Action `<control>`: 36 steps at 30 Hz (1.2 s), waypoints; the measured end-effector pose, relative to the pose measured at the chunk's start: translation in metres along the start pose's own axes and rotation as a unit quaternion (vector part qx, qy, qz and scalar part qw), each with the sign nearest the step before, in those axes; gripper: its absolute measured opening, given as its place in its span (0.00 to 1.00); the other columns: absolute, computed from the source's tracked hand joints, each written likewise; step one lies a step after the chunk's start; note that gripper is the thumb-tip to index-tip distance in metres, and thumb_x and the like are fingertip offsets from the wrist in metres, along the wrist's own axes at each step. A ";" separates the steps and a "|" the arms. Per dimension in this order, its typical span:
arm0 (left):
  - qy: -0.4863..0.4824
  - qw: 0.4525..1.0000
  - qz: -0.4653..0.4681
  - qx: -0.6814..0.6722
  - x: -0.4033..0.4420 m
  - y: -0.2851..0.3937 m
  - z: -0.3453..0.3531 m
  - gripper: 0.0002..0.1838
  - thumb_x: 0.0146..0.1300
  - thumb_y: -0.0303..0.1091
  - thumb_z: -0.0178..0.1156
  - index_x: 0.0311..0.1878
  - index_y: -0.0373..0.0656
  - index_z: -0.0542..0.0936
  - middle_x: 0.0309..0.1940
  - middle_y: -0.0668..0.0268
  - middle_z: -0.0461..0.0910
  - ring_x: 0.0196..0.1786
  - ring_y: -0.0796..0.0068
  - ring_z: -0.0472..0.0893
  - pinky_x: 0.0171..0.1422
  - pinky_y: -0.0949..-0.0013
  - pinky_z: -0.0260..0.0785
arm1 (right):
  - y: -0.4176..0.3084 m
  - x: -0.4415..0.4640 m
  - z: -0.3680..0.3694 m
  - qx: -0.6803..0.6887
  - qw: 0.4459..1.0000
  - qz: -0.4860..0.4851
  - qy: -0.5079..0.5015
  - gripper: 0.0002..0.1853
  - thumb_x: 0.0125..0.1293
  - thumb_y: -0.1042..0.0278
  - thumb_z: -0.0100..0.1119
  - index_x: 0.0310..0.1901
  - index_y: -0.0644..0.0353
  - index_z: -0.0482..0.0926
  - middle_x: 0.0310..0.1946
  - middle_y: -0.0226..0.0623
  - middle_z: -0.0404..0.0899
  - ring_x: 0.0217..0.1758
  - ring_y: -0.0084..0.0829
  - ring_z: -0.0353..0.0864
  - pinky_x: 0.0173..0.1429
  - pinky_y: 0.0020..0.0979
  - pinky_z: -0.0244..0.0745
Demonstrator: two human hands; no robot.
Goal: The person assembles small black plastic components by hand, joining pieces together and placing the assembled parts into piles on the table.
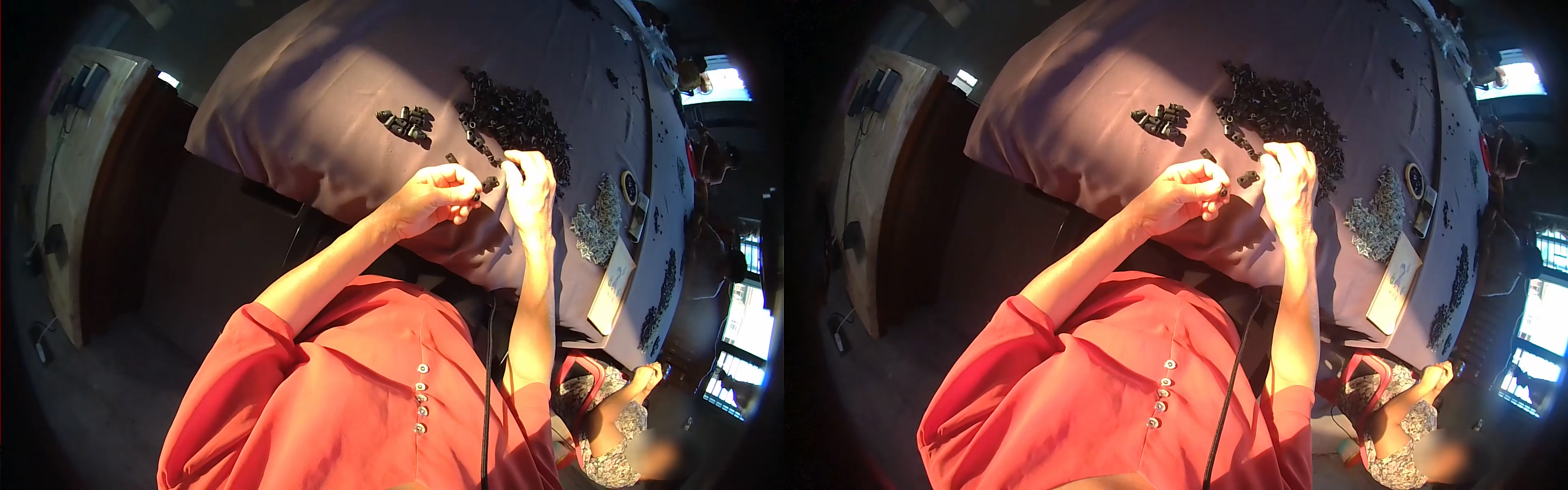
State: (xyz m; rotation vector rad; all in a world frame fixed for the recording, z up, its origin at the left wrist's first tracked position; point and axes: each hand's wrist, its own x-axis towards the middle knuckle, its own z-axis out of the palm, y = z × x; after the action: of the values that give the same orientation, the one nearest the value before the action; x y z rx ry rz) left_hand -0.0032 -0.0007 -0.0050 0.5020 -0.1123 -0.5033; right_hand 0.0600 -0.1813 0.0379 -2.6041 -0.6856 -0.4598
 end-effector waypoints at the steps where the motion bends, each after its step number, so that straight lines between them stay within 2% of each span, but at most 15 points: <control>1: -0.001 1.000 -0.001 0.001 0.000 0.000 0.000 0.05 0.62 0.30 0.56 0.38 0.40 0.75 0.33 0.64 0.74 0.31 0.81 0.73 0.36 0.75 0.66 | -0.002 0.002 0.001 0.007 1.000 -0.002 0.002 0.09 0.54 0.73 0.59 0.38 0.60 0.78 0.34 0.39 0.77 0.40 0.39 0.75 0.47 0.35 0.70; 4: -0.002 1.000 -0.002 0.003 0.001 0.000 -0.001 0.05 0.62 0.31 0.56 0.38 0.40 0.75 0.33 0.64 0.74 0.31 0.81 0.73 0.36 0.75 0.66 | -0.011 0.010 0.007 0.033 0.999 -0.013 0.011 0.06 0.52 0.73 0.58 0.33 0.61 0.79 0.32 0.39 0.77 0.37 0.40 0.74 0.47 0.36 0.68; 8: -0.004 1.000 0.003 0.001 0.000 -0.001 -0.001 0.05 0.62 0.30 0.56 0.39 0.40 0.76 0.33 0.64 0.75 0.31 0.81 0.73 0.35 0.75 0.66 | -0.013 0.018 0.022 -0.042 0.999 -0.002 -0.013 0.07 0.53 0.70 0.57 0.33 0.60 0.80 0.32 0.39 0.77 0.38 0.40 0.74 0.47 0.37 0.68; 14: -0.010 1.000 0.015 -0.016 0.003 -0.005 -0.005 0.04 0.61 0.26 0.56 0.39 0.39 0.76 0.33 0.62 0.76 0.33 0.78 0.75 0.35 0.74 0.68 | -0.006 0.020 0.030 -0.027 0.998 0.021 -0.059 0.05 0.54 0.69 0.56 0.32 0.59 0.78 0.34 0.39 0.77 0.39 0.40 0.74 0.47 0.38 0.68; 17: -0.013 0.999 0.028 -0.012 0.003 -0.006 -0.005 0.05 0.61 0.25 0.56 0.40 0.39 0.76 0.34 0.61 0.77 0.33 0.77 0.76 0.36 0.74 0.69 | -0.014 0.017 0.023 -0.027 0.999 0.016 -0.019 0.05 0.55 0.69 0.56 0.32 0.59 0.76 0.34 0.39 0.77 0.39 0.39 0.74 0.47 0.38 0.68; 18: -0.012 0.999 0.034 -0.007 0.003 -0.007 -0.006 0.05 0.61 0.25 0.56 0.40 0.39 0.76 0.34 0.61 0.77 0.33 0.77 0.76 0.36 0.74 0.70 | -0.017 0.014 0.019 -0.005 1.000 0.009 -0.001 0.05 0.56 0.72 0.55 0.35 0.59 0.76 0.32 0.38 0.78 0.36 0.37 0.76 0.43 0.36 0.70; 21: -0.008 0.999 0.053 0.004 0.004 -0.009 -0.005 0.05 0.61 0.25 0.56 0.40 0.38 0.76 0.35 0.60 0.77 0.33 0.77 0.76 0.37 0.74 0.71 | -0.026 -0.002 0.008 0.185 0.974 0.131 0.017 0.06 0.58 0.77 0.54 0.38 0.60 0.76 0.29 0.36 0.78 0.30 0.29 0.77 0.36 0.29 0.71; 22: 0.009 0.999 0.042 0.012 0.003 -0.008 -0.003 0.05 0.61 0.26 0.56 0.41 0.38 0.75 0.35 0.61 0.77 0.32 0.78 0.76 0.37 0.74 0.70 | -0.031 -0.009 0.002 0.288 0.938 0.194 -0.013 0.07 0.60 0.80 0.52 0.41 0.63 0.76 0.28 0.33 0.77 0.27 0.21 0.75 0.32 0.23 0.72; 25: 0.004 0.999 0.048 0.021 0.002 -0.007 -0.002 0.05 0.62 0.27 0.56 0.40 0.38 0.75 0.34 0.62 0.77 0.32 0.79 0.75 0.36 0.75 0.69 | -0.038 -0.029 -0.013 0.455 0.852 0.257 -0.025 0.07 0.62 0.79 0.52 0.41 0.65 0.75 0.28 0.31 0.77 0.26 0.17 0.74 0.33 0.20 0.72; 26: 0.009 0.998 0.051 0.032 0.002 -0.008 -0.001 0.04 0.62 0.29 0.56 0.39 0.40 0.75 0.33 0.64 0.76 0.30 0.80 0.73 0.35 0.77 0.66 | -0.039 -0.036 -0.017 0.477 0.840 0.258 -0.032 0.07 0.62 0.79 0.52 0.41 0.66 0.75 0.29 0.31 0.77 0.27 0.18 0.74 0.35 0.20 0.72; 33: 0.013 0.997 0.051 0.059 0.001 -0.008 0.001 0.04 0.62 0.30 0.56 0.38 0.40 0.74 0.30 0.68 0.74 0.28 0.82 0.70 0.33 0.78 0.63 | -0.059 -0.055 -0.011 0.493 0.831 0.257 -0.012 0.08 0.61 0.80 0.53 0.42 0.66 0.74 0.29 0.31 0.76 0.28 0.17 0.74 0.35 0.19 0.72; 36: -0.004 0.995 0.063 0.080 0.003 -0.010 0.000 0.04 0.62 0.29 0.56 0.38 0.41 0.74 0.29 0.69 0.72 0.28 0.83 0.68 0.32 0.78 0.61 | -0.057 -0.057 -0.010 0.511 0.823 0.246 -0.019 0.05 0.61 0.80 0.54 0.39 0.65 0.73 0.28 0.30 0.76 0.27 0.17 0.73 0.35 0.19 0.71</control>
State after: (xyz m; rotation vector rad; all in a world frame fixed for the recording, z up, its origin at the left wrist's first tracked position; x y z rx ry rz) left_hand -0.0050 -0.0100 -0.0100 0.6446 -0.1922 -0.3748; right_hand -0.0190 -0.1624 0.0404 -1.6333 -0.1362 0.1287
